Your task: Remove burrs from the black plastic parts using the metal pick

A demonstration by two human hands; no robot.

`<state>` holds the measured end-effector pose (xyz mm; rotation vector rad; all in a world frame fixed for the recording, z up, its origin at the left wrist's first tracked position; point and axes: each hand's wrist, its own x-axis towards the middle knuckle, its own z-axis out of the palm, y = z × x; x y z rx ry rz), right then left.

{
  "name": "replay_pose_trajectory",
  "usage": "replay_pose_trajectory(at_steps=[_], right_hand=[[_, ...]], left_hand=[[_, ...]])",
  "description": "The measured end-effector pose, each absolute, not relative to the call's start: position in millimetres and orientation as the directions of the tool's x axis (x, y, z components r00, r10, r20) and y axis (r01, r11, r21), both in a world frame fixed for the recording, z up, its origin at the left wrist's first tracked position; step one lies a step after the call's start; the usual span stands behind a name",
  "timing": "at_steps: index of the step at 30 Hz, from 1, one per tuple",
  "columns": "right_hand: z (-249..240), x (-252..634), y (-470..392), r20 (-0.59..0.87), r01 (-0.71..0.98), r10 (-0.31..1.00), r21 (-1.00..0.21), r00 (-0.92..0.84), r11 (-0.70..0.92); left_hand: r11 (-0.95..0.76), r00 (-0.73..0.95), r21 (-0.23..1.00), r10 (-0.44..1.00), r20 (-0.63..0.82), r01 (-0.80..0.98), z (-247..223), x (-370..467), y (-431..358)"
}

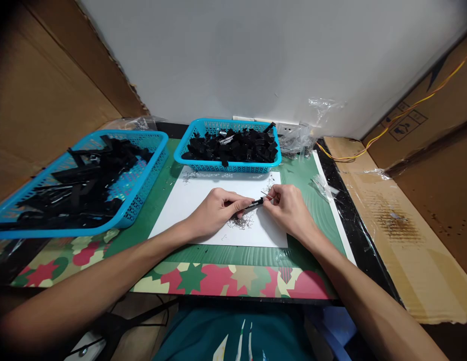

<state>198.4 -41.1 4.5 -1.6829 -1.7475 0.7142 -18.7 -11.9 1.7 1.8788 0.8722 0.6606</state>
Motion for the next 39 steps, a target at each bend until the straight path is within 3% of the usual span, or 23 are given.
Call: replay_pose_trajectory(at_steps=[11, 19, 27, 39], right_hand=[[-1.4, 194.9, -40.6, 0.111, 0.671, 0.993, -0.739, 0.027, 0.064], [0.9, 200.5, -35.2, 0.104, 0.643, 0.991, -0.754, -0.085, 0.134], [16.0, 220.2, -32.7, 0.0, 0.674, 0.975, -0.722, -0.222, 0.154], [11.2, 205.0, -35.8, 0.084, 0.734, 0.994, -0.67, -0.076, 0.113]], left_hand=[[-0.301, 0.598, 0.9, 0.8, 0.058, 0.316, 6.5, -19.0, -12.6], [-0.299, 0.591, 0.899, 0.804, 0.057, 0.321, 7.0, -18.1, -12.6], [-0.282, 0.586, 0.909, 0.808, 0.053, 0.307, 7.1, -20.3, -12.2], [-0.324, 0.596, 0.893, 0.799, 0.081, 0.312, 3.8, -19.5, -12.5]])
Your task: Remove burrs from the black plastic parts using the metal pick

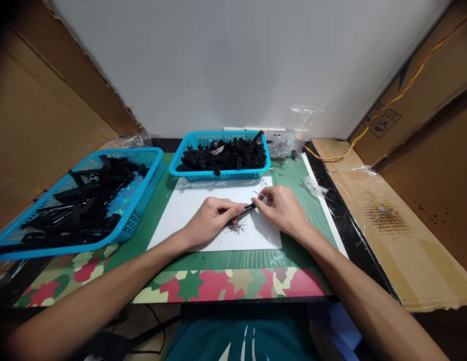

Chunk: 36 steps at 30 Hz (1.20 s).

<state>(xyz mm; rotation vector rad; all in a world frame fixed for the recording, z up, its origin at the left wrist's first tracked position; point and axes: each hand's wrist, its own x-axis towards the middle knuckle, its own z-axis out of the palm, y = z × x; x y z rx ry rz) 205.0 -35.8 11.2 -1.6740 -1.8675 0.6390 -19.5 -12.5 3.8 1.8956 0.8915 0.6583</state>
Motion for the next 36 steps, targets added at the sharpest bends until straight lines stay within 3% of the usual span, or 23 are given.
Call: replay_pose_trajectory(at_steps=[8, 28, 36], right_hand=[[9.5, 206.3, -35.5, 0.065, 0.759, 0.993, -0.641, -0.097, 0.116], [-8.8, 200.8, -39.9, 0.231, 0.736, 0.967, -0.635, -0.109, 0.235], [7.5, 215.3, -37.5, 0.112, 0.776, 0.98, -0.598, -0.166, 0.2]], left_hand=[[-0.34, 0.594, 0.887, 0.799, 0.097, 0.313, 3.0, -19.9, -13.6], [-0.3, 0.596, 0.902, 0.801, 0.06, 0.311, 2.9, -17.8, -15.1], [-0.274, 0.587, 0.911, 0.809, 0.045, 0.307, 4.2, -18.9, -15.1]])
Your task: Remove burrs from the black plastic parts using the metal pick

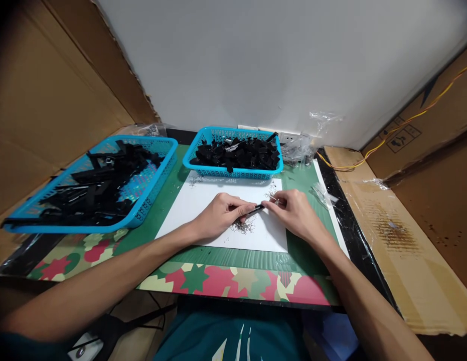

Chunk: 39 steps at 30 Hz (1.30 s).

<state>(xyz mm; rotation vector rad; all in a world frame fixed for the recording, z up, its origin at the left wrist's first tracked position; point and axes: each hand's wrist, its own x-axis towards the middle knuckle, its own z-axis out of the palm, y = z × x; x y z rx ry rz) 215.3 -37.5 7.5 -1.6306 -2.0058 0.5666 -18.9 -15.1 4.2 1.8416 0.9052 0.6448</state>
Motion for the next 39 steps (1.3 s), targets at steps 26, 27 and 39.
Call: replay_pose_trajectory(at_steps=[26, 27, 39], right_hand=[[-1.1, 206.5, -38.7, 0.184, 0.381, 0.98, -0.914, 0.077, 0.141], [-1.5, 206.7, -38.5, 0.171, 0.374, 0.982, -0.918, 0.077, 0.131], [-9.8, 200.0, -38.2, 0.25, 0.422, 0.96, -0.889, 0.122, 0.178]], left_hand=[[-0.3, 0.598, 0.906, 0.799, 0.067, 0.299, 1.1, -19.2, -13.5], [-0.297, 0.596, 0.908, 0.8, 0.069, 0.294, 0.6, -19.0, -13.2], [-0.254, 0.62, 0.93, 0.784, 0.038, 0.266, 5.2, -18.0, -11.1]])
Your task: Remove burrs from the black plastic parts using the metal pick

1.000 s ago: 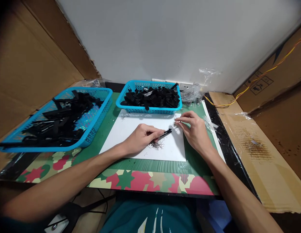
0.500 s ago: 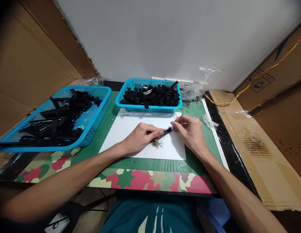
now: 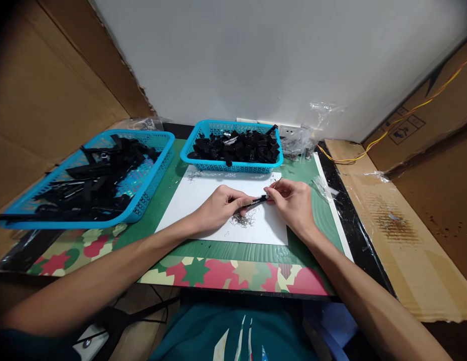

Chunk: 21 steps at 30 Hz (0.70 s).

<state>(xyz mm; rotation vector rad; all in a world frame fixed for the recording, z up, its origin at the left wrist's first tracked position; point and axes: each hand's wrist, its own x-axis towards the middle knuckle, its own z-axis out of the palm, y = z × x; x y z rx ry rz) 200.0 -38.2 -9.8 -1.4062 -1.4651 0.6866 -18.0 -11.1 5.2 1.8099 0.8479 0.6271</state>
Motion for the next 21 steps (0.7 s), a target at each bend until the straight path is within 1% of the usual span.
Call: replay_pose_trajectory(at_steps=[3, 5, 8, 10, 12, 14, 15, 17, 19, 21], right_hand=[[-9.9, 197.6, -38.7, 0.293, 0.499, 0.95, -0.843, 0.109, 0.202], [-8.6, 198.4, -38.2, 0.29, 0.486, 0.951, -0.85, 0.107, 0.205], [-4.5, 204.9, -34.9, 0.283, 0.348, 0.939, -0.915, 0.195, 0.204], [-1.5, 211.7, -31.5, 0.276, 0.257, 0.927, -0.943, 0.255, 0.21], [0.5, 218.9, -28.1, 0.272, 0.228, 0.927, -0.95, 0.258, 0.215], [1.3, 225.0, -25.7, 0.282, 0.282, 0.934, -0.935, 0.22, 0.216], [1.3, 227.4, -25.0, 0.292, 0.348, 0.938, -0.913, 0.187, 0.215], [1.3, 231.1, -24.3, 0.289, 0.517, 0.954, -0.83, 0.075, 0.211], [1.6, 233.3, -24.4, 0.223, 0.651, 0.974, -0.732, -0.051, 0.201], [2.0, 234.6, -24.9, 0.135, 0.718, 0.983, -0.672, -0.121, 0.181]], left_hand=[[-0.234, 0.605, 0.936, 0.796, 0.028, 0.264, 4.7, -18.4, -11.3], [-0.222, 0.593, 0.939, 0.805, 0.023, 0.264, 5.0, -19.3, -11.5], [-0.217, 0.561, 0.949, 0.826, 0.053, 0.23, 5.9, -20.7, -11.6], [-0.222, 0.507, 0.955, 0.856, 0.095, 0.195, 6.3, -21.2, -11.8], [-0.228, 0.454, 0.957, 0.882, 0.125, 0.18, 6.3, -21.2, -12.1], [-0.247, 0.446, 0.95, 0.884, 0.14, 0.19, 6.0, -21.0, -12.2], [-0.264, 0.459, 0.943, 0.876, 0.148, 0.2, 5.9, -20.9, -12.1], [-0.31, 0.488, 0.926, 0.855, 0.173, 0.214, 6.0, -20.8, -12.1], [-0.358, 0.509, 0.909, 0.835, 0.209, 0.214, 6.5, -21.0, -11.9], [-0.388, 0.523, 0.898, 0.82, 0.233, 0.208, 7.3, -21.6, -11.6]])
